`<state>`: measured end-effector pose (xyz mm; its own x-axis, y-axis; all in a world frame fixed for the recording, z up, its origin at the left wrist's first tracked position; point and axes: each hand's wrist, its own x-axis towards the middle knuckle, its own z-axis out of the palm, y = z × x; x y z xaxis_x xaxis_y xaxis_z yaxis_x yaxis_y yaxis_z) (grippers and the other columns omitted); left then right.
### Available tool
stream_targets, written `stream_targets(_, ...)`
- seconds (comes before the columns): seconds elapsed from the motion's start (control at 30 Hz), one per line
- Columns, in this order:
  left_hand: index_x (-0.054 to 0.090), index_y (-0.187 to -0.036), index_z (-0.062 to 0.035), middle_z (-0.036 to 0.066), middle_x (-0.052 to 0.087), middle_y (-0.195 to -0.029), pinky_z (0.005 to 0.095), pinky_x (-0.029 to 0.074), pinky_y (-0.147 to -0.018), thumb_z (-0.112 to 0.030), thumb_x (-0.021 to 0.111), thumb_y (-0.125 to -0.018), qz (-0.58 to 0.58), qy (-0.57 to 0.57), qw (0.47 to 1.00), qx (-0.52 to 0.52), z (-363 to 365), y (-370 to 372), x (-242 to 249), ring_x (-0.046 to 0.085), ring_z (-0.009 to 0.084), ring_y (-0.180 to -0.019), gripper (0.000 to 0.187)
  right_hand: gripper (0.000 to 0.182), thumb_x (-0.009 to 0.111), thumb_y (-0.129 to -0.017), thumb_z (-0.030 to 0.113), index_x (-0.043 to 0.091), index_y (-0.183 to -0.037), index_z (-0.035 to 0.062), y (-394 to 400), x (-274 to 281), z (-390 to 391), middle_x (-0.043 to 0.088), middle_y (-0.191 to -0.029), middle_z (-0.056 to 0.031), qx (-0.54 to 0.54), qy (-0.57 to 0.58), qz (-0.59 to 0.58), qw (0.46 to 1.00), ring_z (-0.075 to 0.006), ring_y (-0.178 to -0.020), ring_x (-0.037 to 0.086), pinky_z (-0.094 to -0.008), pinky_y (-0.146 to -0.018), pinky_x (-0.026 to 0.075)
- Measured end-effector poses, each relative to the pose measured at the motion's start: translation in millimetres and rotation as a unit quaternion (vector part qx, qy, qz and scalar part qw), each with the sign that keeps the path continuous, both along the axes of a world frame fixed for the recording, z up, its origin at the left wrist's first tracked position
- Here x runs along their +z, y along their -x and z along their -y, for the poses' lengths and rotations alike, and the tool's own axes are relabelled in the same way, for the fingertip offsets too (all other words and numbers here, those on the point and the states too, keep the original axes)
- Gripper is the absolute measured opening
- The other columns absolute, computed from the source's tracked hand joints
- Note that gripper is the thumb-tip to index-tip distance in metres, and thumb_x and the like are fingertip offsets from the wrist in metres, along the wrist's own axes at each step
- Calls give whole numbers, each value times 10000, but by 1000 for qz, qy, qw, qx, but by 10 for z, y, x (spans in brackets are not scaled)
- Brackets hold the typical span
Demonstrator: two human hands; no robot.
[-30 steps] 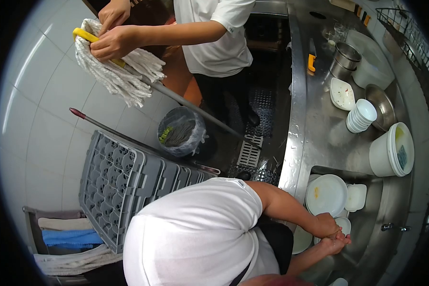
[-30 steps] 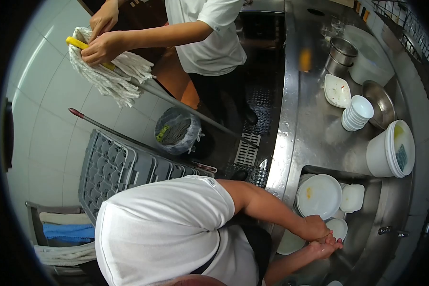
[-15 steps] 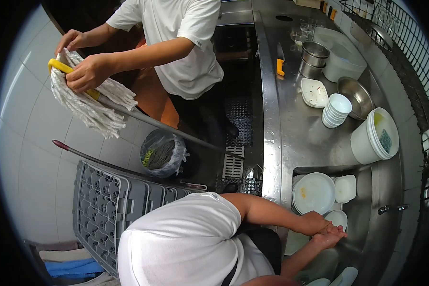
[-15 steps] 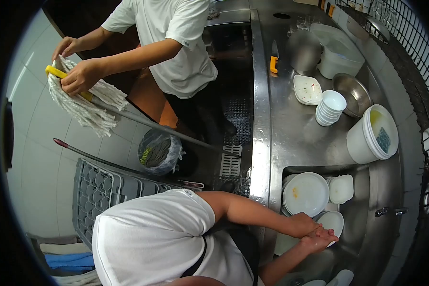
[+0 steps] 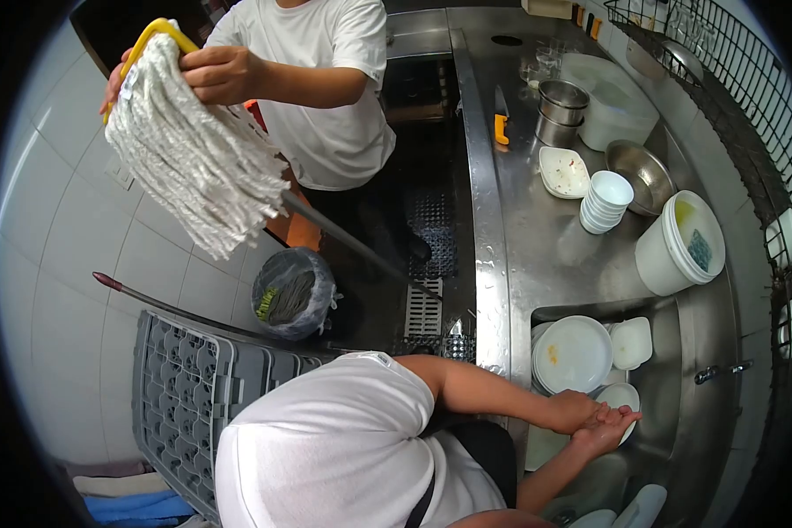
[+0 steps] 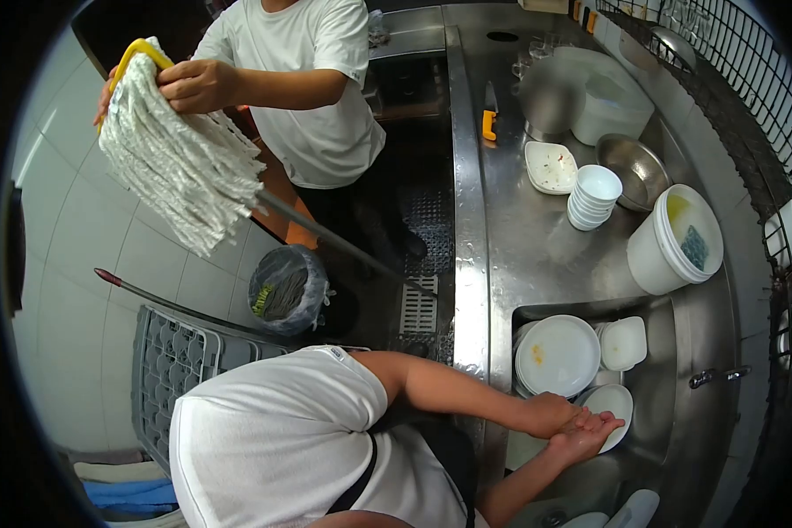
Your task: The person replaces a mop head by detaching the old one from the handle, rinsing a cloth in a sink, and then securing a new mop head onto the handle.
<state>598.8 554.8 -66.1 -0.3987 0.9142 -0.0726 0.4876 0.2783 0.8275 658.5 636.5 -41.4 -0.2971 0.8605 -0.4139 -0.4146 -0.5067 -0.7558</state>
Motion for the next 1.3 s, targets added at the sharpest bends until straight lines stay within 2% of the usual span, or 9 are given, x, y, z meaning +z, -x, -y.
stream_targets(0.2, 618, -1046, -119, 164, 704, -871, 481, 532, -712, -264, 563, -888, -15, -11, 1000, -10, 17, -18, -12, 683, 376, -804, 222, 430, 581, -971, 496, 486, -785, 120, -44, -33, 0, 377, -685, 25, 6, 0, -18, 1000, -109, -538, 266, -285, -809, 407)
stream_targets(0.4, 618, -1047, -109, 169, 707, -882, 486, 536, -707, -264, 599, -859, -21, -1, 1000, -13, 38, -23, 40, 686, 383, -803, 244, 427, 603, -957, 500, 492, -792, 123, -113, -75, -29, 409, -710, 24, 37, -4, -21, 999, -115, -584, 333, -260, -755, 405)
stream_targets(0.6, 617, -1042, -105, 173, 707, -874, 485, 538, -712, -260, 607, -856, 0, -8, 1000, -2, 24, -10, 31, 685, 391, -796, 243, 409, 611, -955, 491, 502, -806, 126, -79, -151, -95, 454, -779, 33, 10, -9, -15, 1000, -107, -639, 381, -265, -733, 404)
stream_targets(0.8, 616, -1040, -127, 163, 707, -884, 487, 532, -710, -273, 587, -877, 20, -10, 1000, -2, -16, 62, 38, 680, 392, -796, 220, 434, 592, -959, 512, 495, -802, 119, -29, -54, -83, 437, -746, 31, 47, -26, -19, 998, -100, -605, 360, -253, -683, 383)
stream_targets(1.0, 631, -1014, -135, 153, 706, -902, 481, 524, -739, -286, 574, -887, 36, -9, 999, 9, 29, 33, 74, 683, 376, -825, 205, 460, 582, -959, 527, 477, -782, 115, 6, 71, 31, 382, -643, 23, 37, -33, -16, 999, -107, -561, 330, -246, -605, 350)
stream_targets(1.1, 617, -1032, -139, 160, 706, -891, 484, 522, -717, -295, 564, -900, 23, -27, 999, 6, 62, 8, 68, 677, 387, -822, 211, 464, 583, -957, 530, 472, -778, 116, 10, 69, 48, 369, -620, 24, 14, -28, -1, 999, -109, -563, 333, -245, -592, 346)
stream_targets(1.2, 621, -1024, -128, 165, 704, -879, 483, 522, -714, -303, 544, -918, 33, -28, 999, 18, 50, -42, 4, 676, 389, -810, 218, 460, 586, -955, 529, 475, -780, 118, -77, 6, 35, 362, -619, 24, 52, -37, -41, 997, -110, -564, 339, -244, -600, 356)
stream_targets(1.3, 624, -1024, -119, 173, 702, -871, 484, 521, -715, -306, 527, -938, 14, -13, 1000, 11, 85, -75, 26, 675, 391, -796, 228, 456, 582, -957, 529, 478, -789, 118, -47, 76, 115, 329, -598, 28, 13, -28, -20, 999, -104, -552, 328, -236, -638, 368)
